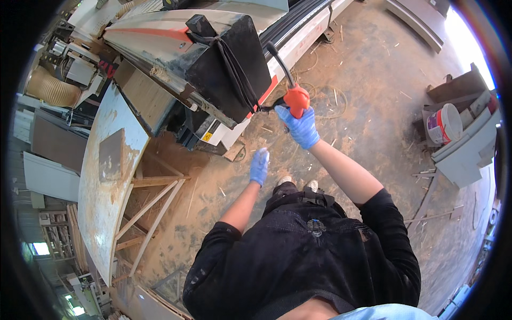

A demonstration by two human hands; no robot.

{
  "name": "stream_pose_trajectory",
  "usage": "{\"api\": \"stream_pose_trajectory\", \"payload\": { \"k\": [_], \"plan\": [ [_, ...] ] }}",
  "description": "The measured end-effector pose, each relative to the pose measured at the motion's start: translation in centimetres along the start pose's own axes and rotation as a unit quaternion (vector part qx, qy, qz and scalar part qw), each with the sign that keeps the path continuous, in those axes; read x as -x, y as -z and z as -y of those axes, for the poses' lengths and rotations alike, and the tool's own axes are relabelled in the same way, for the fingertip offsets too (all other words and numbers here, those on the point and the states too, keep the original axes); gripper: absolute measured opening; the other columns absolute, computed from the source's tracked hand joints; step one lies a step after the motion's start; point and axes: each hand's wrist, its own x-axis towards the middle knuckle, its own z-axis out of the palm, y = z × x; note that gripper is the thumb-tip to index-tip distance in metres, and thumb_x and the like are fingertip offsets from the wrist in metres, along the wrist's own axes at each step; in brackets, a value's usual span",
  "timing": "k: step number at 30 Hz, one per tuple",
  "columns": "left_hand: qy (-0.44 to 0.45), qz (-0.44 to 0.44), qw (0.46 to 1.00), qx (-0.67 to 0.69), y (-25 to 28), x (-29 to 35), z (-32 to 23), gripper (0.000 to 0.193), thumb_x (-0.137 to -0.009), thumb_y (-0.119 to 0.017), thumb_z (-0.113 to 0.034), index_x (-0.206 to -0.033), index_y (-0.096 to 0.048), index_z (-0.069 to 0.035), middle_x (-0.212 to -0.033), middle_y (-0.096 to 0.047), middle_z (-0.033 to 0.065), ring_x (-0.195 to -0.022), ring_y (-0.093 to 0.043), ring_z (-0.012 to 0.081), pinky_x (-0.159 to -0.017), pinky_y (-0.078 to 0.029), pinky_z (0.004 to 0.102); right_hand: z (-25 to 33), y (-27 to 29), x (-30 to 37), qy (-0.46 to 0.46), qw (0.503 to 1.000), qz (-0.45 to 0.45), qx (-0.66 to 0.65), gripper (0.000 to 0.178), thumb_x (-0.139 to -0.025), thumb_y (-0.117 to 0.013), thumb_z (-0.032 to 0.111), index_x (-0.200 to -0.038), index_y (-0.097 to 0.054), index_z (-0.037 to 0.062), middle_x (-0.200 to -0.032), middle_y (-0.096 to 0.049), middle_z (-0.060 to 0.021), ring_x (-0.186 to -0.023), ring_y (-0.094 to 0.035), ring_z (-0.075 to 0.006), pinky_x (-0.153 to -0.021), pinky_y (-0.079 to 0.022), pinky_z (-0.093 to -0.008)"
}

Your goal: The person uses a manual pallet jack to lift and move a stack of large wood panels across a workshop floor. They then carry a single panel by hand to a workbench, retrieve a printed document from a computer station, and place it on a table before picking up scrap wood pieces.

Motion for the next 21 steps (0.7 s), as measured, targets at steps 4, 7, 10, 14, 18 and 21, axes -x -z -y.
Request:
{"api": "stream_pose_trajectory", "payload": {
  "k": [4, 7, 10, 14, 18, 21],
  "plan": [
    [-0.139, 0.033, 0.981, -0.134, -1.4, -4.0, -0.8, 0.023, -0.095, -0.045, -0.019, -0.108, -0.056, -0.003, -0.104, -0.057, 0.0124, -0.1, -0.054, 0.0242, -0.091, -0.042, 0.036, 1.9, -1.0, -3.2, 0.097, 0.989, 0.002, 0.115, 0.021, -0.079, -0.072, 0.018, -0.094, -0.067, 0.0053, -0.076, -0.066, -0.0023, -0.072, -0.062, -0.0086, -0.066, -0.051, -0.0263],
    [-0.179, 0.033, 0.96, -0.211, 3.7, -3.1, 4.6, 0.024, -0.093, -0.047, -0.018, -0.11, -0.056, -0.003, -0.106, -0.057, 0.0109, -0.095, -0.055, 0.0228, -0.083, -0.045, 0.0352, -2.6, -4.6, -2.3, 0.178, 0.979, -0.025, 0.096, 0.025, -0.075, -0.075, 0.027, -0.092, -0.067, 0.0098, -0.077, -0.066, -0.0098, -0.072, -0.066, -0.0196, -0.068, -0.052, -0.0332],
    [-0.004, 0.048, 0.999, -0.011, 6.5, -2.5, 7.2, 0.027, -0.092, -0.052, -0.02, -0.117, -0.053, -0.01, -0.103, -0.056, 0.0021, -0.083, -0.054, 0.0132, -0.069, -0.046, 0.0267, -7.7, -4.0, -1.1, 0.032, 0.987, 0.007, 0.157, 0.028, -0.076, -0.076, 0.025, -0.097, -0.066, 0.0092, -0.085, -0.068, -0.0068, -0.078, -0.063, -0.0113, -0.074, -0.05, -0.029],
    [0.152, 0.161, 0.973, 0.063, 5.4, -3.5, 7.4, 0.027, -0.093, -0.054, -0.022, -0.119, -0.053, -0.014, -0.097, -0.058, -0.0021, -0.073, -0.054, 0.0082, -0.056, -0.045, 0.0226, -8.4, 0.8, 1.6, -0.063, 0.937, 0.073, 0.335, 0.046, -0.077, -0.068, 0.044, -0.11, -0.062, 0.0126, -0.1, -0.066, -0.0128, -0.092, -0.063, -0.0273, -0.081, -0.049, -0.0359],
    [0.187, 0.248, 0.945, -0.104, 3.6, -3.2, 8.2, 0.028, -0.093, -0.054, -0.023, -0.119, -0.053, -0.014, -0.091, -0.056, -0.0022, -0.068, -0.051, 0.008, -0.052, -0.043, 0.0227, -12.9, 6.1, 8.4, -0.193, 0.918, -0.011, 0.346, 0.054, -0.076, -0.064, 0.052, -0.114, -0.06, 0.014, -0.109, -0.064, -0.0127, -0.105, -0.058, -0.0317, -0.089, -0.045, -0.039],
    [0.123, 0.371, 0.899, -0.196, -0.5, -3.5, 6.8, 0.027, -0.093, -0.056, -0.025, -0.117, -0.055, -0.012, -0.085, -0.056, -0.0007, -0.066, -0.051, 0.0083, -0.052, -0.043, 0.0233, -14.3, 13.0, 17.0, -0.342, 0.886, -0.148, 0.274, 0.054, -0.077, -0.061, 0.05, -0.116, -0.06, 0.0134, -0.113, -0.064, -0.011, -0.105, -0.06, -0.0275, -0.089, -0.045, -0.0372]
  ]
}}
